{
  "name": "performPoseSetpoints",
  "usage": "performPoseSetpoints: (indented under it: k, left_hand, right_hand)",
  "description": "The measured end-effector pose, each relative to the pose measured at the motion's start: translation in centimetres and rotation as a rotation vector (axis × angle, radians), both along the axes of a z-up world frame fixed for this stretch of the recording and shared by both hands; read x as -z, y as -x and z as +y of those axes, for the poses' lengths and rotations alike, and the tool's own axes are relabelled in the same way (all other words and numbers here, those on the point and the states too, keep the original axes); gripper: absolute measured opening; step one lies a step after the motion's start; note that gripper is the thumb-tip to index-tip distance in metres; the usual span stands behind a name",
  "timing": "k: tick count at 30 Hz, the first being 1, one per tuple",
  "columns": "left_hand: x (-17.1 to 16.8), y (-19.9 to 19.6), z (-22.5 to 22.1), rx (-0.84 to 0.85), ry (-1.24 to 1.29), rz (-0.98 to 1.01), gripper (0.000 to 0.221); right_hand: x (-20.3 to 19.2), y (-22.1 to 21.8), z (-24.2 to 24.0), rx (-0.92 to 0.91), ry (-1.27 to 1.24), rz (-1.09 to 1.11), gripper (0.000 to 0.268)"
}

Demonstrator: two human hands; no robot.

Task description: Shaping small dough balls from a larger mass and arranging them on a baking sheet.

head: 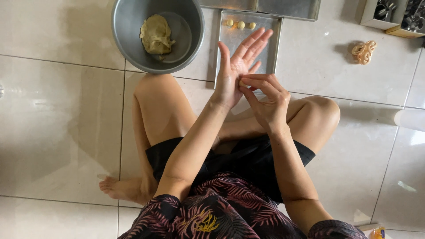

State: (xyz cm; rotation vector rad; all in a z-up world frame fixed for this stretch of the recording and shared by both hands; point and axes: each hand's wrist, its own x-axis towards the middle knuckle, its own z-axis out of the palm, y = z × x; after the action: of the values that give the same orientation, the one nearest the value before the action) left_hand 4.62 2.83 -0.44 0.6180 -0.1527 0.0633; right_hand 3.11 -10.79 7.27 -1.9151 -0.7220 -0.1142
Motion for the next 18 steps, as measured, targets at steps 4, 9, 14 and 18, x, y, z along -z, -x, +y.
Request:
performPoseSetpoints:
  k: [4, 9, 14, 18]
  left_hand:
    - [2.6, -0.1, 4.3, -0.172, -0.087, 0.019, 0.097]
    - [3.5, 3.0, 12.3, -0.323, -0.1, 0.036, 0.097]
    - [6.3, 5.5, 16.8, -0.438, -0.022, 0.08, 0.091]
    - [6.1, 5.4, 17.5, -0.461, -0.051, 0.099, 0.091]
  right_hand:
    - [5.8, -5.1, -1.5, 0.111, -0.159, 0.28, 0.023]
    - [15.8, -16.0, -2.5, 0.371, 0.018, 0.105, 0.022]
    - [22.9, -21.8, -0.8, 0.308, 0.092, 0.119, 0.023]
    - [24.9, -22.7, 0.8, 0.24, 0.135, -0.195, 0.026]
